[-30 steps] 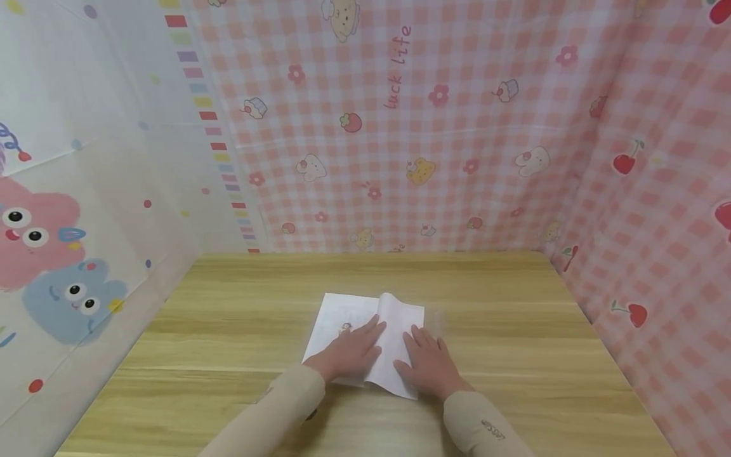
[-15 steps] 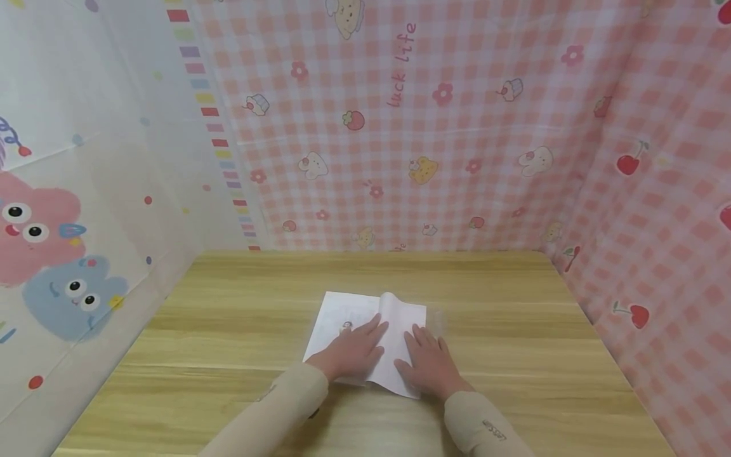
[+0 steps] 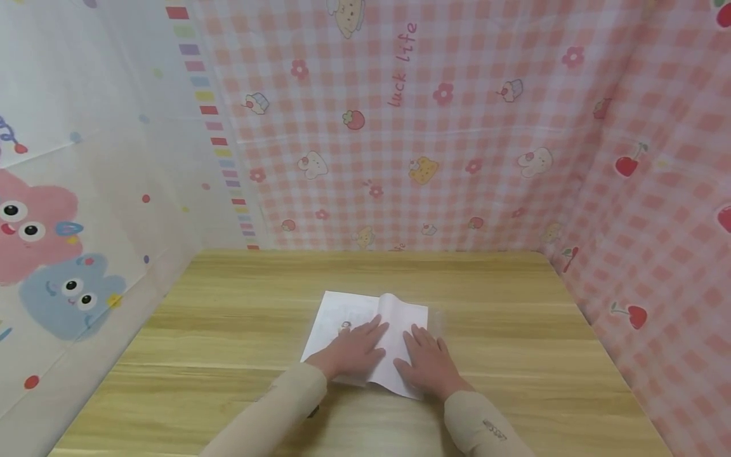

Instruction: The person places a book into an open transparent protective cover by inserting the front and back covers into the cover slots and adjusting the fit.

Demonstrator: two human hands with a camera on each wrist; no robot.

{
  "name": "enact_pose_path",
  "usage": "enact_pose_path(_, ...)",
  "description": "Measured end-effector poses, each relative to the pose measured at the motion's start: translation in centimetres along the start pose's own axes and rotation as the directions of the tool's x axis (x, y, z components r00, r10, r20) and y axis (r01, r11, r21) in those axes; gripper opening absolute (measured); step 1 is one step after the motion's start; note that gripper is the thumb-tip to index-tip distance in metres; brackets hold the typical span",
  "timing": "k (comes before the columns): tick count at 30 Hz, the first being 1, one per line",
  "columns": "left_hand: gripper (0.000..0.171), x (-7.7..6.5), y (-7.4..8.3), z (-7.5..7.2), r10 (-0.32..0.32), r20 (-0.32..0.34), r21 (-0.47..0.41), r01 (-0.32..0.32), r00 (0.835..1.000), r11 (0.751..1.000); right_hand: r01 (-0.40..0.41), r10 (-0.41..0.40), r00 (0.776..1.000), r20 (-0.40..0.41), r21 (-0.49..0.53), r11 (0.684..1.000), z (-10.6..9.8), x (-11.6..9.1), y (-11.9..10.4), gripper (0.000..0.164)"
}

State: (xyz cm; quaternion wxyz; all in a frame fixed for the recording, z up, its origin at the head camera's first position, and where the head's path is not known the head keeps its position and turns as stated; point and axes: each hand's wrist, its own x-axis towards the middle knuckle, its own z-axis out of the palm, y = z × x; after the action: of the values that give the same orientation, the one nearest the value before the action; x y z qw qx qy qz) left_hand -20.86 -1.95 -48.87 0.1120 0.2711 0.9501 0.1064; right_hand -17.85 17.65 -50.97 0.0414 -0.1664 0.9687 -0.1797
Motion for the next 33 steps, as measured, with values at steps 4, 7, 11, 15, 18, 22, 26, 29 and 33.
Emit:
enact_pose_path(4, 0.056, -0.2, 0.0, -0.4, 0.004, 0.014, -0.03, -0.004, 1.0, 1.0, -0.003, 0.003, 1.0, 0.01, 0.009, 1.0, 0.0, 0.0, -0.1, 0.065)
enact_pose_path(7, 0.056, -0.4, 0.1, -0.3, 0.009, 0.011, 0.018, -0.009, 1.0, 1.0, -0.012, 0.012, 1.0, 0.02, 0.002, 1.0, 0.0, 0.1, -0.1, 0.066)
enact_pose_path(11, 0.057, -0.4, 0.2, -0.1, 0.005, 0.01, 0.078, -0.006, 1.0, 0.997, -0.021, 0.022, 0.999, 0.03, -0.01, 1.0, 0.2, 0.2, 0.0, 0.068)
enact_pose_path(15, 0.057, -0.5, 0.4, -0.2, 0.003, 0.004, 0.114, -0.003, 1.0, 0.993, -0.017, 0.018, 1.0, 0.023, -0.019, 1.0, 0.4, 0.2, 0.1, 0.068)
enact_pose_path(18, 0.058, -0.6, 0.5, -0.1, 0.004, 0.005, 0.142, -0.005, 1.0, 0.99, -0.01, 0.01, 1.0, 0.007, -0.022, 1.0, 0.6, 0.2, 0.2, 0.068)
enact_pose_path(22, 0.059, -0.6, 0.3, 0.2, 0.001, 0.012, 0.142, -0.003, 1.0, 0.99, 0.004, -0.004, 1.0, -0.014, -0.023, 1.0, 0.8, 0.2, 0.2, 0.067)
enact_pose_path(26, 0.058, -0.5, 0.1, 0.2, 0.005, 0.006, 0.14, -0.006, 1.0, 0.99, 0.018, -0.02, 0.999, -0.045, -0.033, 0.999, 1.0, 0.2, 0.2, 0.066)
enact_pose_path(29, 0.059, -0.6, 0.3, 0.5, 0.011, -0.002, 0.199, -0.01, 1.0, 0.98, 0.019, -0.022, 0.998, -0.061, -0.046, 0.999, 1.1, 0.0, 0.1, 0.066)
enact_pose_path(33, 0.061, -0.7, 0.7, 1.1, 0.004, -0.003, 0.283, -0.003, 1.0, 0.959, 0.016, -0.018, 0.998, -0.058, -0.043, 0.999, 1.0, -0.3, -0.2, 0.067)
